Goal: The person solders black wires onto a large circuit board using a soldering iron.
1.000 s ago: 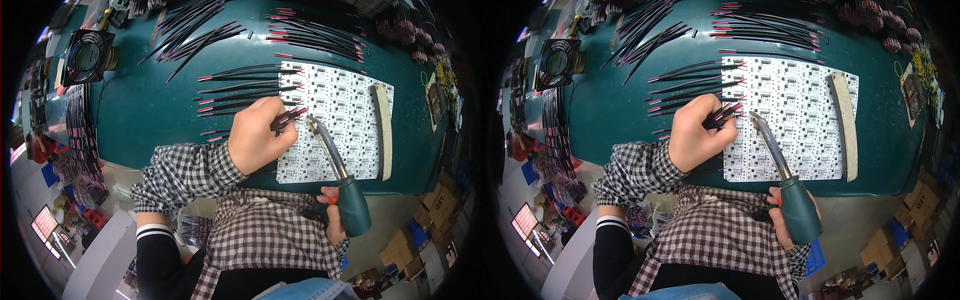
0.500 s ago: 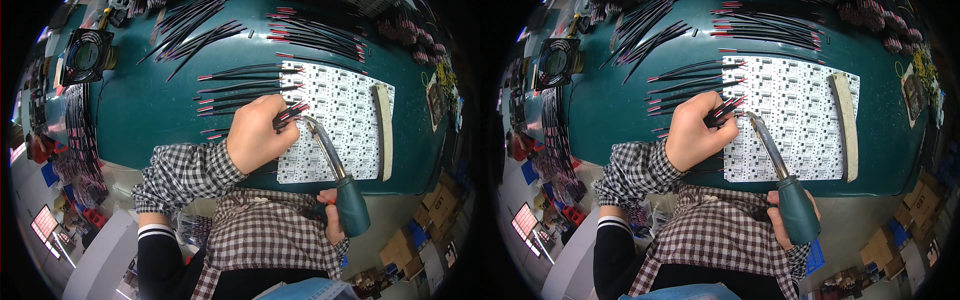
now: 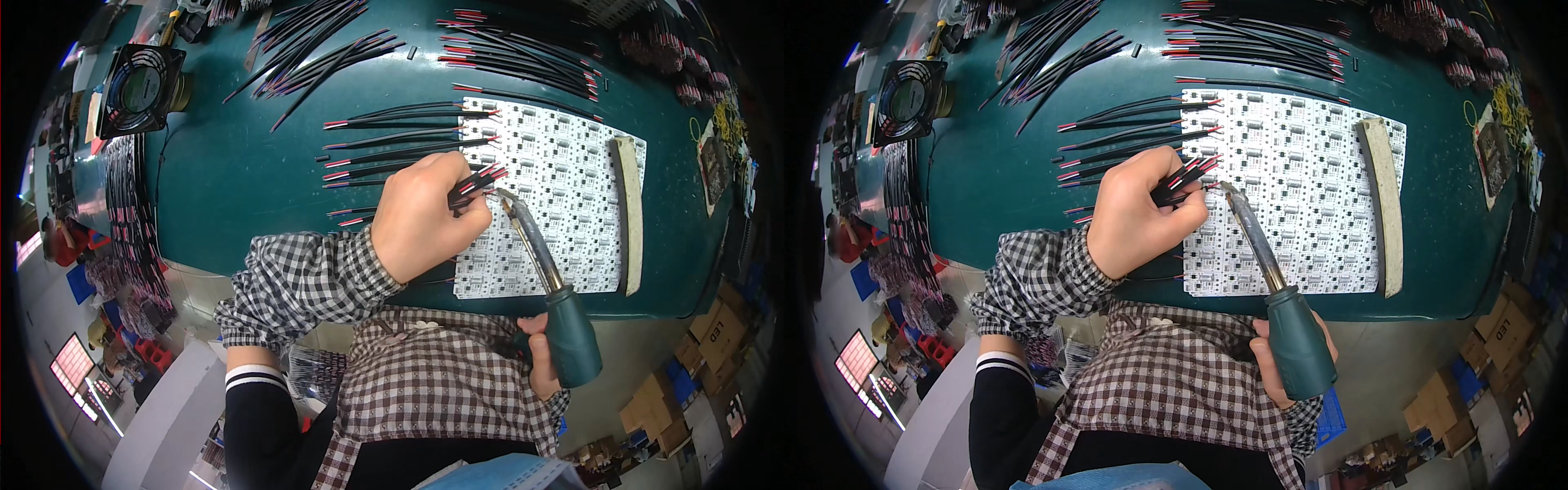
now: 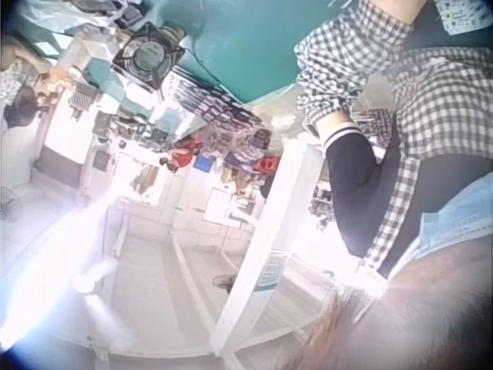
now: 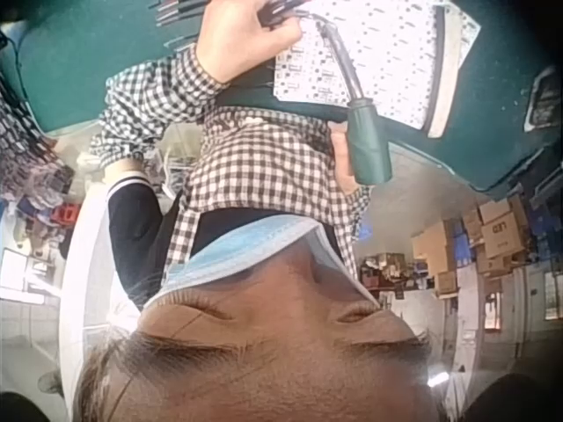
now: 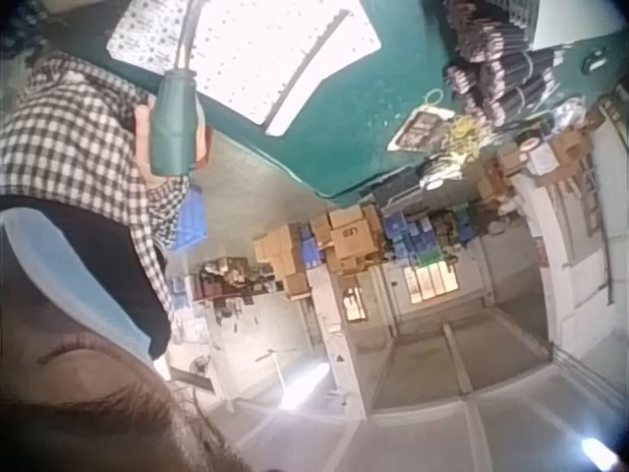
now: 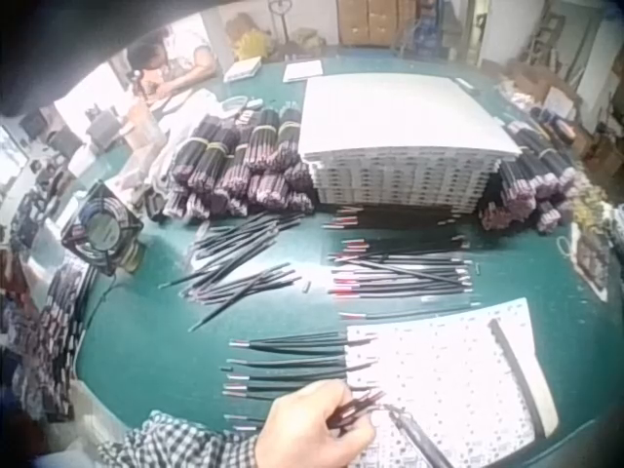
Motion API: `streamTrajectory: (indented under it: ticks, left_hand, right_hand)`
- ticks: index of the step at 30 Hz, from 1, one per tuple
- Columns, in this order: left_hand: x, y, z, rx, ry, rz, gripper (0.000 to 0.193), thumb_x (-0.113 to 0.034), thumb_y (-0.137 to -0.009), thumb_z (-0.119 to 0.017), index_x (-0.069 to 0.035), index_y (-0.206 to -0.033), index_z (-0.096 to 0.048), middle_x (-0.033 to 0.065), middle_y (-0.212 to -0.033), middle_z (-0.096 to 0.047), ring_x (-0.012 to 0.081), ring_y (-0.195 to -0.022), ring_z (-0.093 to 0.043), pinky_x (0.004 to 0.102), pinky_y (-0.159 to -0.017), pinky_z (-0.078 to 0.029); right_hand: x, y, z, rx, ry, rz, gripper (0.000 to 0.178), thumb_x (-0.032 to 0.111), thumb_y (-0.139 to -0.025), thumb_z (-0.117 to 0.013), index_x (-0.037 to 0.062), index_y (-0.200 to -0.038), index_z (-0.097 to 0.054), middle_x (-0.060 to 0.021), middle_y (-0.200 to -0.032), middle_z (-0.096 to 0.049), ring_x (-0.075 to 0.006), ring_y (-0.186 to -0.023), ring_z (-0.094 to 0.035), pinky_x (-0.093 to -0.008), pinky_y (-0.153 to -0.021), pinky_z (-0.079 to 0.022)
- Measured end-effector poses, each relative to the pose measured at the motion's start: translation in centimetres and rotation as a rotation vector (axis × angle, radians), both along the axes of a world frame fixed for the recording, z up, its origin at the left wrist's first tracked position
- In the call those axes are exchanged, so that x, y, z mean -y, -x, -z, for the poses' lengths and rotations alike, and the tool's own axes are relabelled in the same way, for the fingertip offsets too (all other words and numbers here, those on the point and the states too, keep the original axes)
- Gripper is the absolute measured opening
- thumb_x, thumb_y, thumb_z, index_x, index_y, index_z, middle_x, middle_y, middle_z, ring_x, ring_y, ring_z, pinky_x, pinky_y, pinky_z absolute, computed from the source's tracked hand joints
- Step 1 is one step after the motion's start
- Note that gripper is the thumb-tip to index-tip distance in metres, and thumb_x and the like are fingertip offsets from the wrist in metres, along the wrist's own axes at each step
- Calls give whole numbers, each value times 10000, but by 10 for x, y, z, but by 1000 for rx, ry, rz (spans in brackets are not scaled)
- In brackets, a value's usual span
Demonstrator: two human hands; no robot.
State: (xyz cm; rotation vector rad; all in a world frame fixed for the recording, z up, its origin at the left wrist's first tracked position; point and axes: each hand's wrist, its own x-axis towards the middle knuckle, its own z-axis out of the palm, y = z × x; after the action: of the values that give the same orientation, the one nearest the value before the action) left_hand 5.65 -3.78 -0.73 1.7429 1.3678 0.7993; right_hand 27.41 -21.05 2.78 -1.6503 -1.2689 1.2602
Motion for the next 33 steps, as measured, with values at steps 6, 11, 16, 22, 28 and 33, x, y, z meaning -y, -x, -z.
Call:
streamTrajectory:
  ticks: [6,11,16,22,28,33]
  left_hand:
    - [-1,0,0,6,-4,-3,163,-44,-698,-698,-1,-710,-542,81,-633,-520,163,-522,-493,289,-498,-408]
    - [-3,3,-4,-1,-1,24,155,-51,-723,-701,3,-737,-557,94,-666,-531,170,-542,-502,286,-522,-417]
    - [-1,28,-16,67,200,125,131,-74,-956,-610,29,-1019,-559,103,-859,-620,152,-720,-621,260,-634,-486]
    - [20,71,-47,227,-454,399,257,-38,-1011,-475,-13,-1265,-445,229,-1049,-688,306,-932,-695,391,-790,-563]
    - [27,64,-17,304,-225,97,293,-72,-1028,-431,36,-1298,-461,62,-799,-610,76,-598,-454,208,-582,-412]
    - [5,38,-43,145,222,354,198,-80,-925,-634,61,-1064,-646,60,-823,-609,118,-688,-545,271,-639,-451]
  right_hand:
    - [-6,12,-3,-167,-3,153,548,206,-848,-779,-74,-1241,-520,-169,-1056,-668,-256,-986,-682,-352,-818,-590]
    - [-7,14,-5,-214,24,194,553,217,-846,-783,-71,-1239,-519,-169,-1065,-658,-270,-985,-681,-354,-826,-595]
    - [-3,11,0,-243,-19,186,517,226,-863,-759,-57,-1225,-521,-160,-1081,-626,-274,-1012,-662,-354,-832,-589]
    - [-9,13,-7,-224,-51,181,391,274,-971,-546,-83,-1129,-549,-181,-1046,-596,-268,-956,-634,-407,-879,-517]
    - [-9,13,-8,-211,-72,147,397,278,-965,-555,-81,-1132,-548,-184,-1051,-593,-253,-910,-637,-378,-839,-527]
    - [4,8,5,-245,-158,196,414,286,-966,-561,-85,-1149,-543,-197,-1065,-595,-241,-907,-638,-360,-796,-545]
